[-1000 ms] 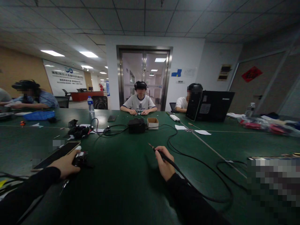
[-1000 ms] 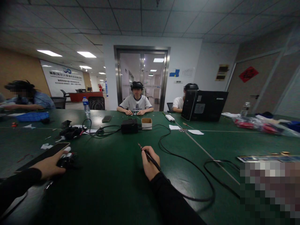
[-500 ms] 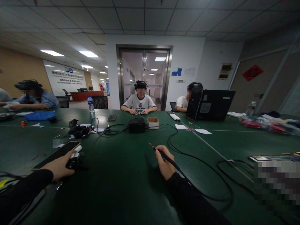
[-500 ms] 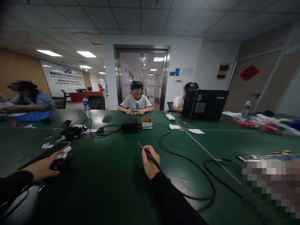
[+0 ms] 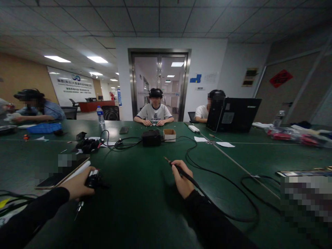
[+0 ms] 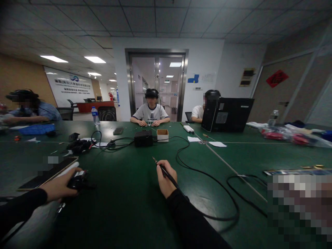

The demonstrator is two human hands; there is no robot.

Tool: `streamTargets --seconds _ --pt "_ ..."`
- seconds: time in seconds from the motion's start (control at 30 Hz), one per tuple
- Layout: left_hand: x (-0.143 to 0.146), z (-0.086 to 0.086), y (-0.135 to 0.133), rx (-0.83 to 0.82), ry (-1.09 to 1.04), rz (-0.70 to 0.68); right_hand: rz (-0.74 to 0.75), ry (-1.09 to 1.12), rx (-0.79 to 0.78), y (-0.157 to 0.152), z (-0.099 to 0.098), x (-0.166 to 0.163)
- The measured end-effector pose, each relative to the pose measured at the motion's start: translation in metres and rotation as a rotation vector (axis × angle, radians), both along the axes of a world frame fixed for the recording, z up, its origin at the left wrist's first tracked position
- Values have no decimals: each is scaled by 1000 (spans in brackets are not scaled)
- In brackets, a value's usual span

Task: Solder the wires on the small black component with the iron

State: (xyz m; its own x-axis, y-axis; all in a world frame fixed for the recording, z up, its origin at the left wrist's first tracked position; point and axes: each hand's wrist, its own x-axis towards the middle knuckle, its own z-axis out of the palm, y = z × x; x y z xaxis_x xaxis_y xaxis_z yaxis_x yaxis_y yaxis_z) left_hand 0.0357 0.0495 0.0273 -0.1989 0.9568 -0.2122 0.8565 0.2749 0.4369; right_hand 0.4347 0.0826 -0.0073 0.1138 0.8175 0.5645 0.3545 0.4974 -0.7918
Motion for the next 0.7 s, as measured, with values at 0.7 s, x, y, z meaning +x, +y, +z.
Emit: streamTargets --seconds 0.7 --pt "228 3 75 44 -136 -334 1 7 22 -2 3 0"
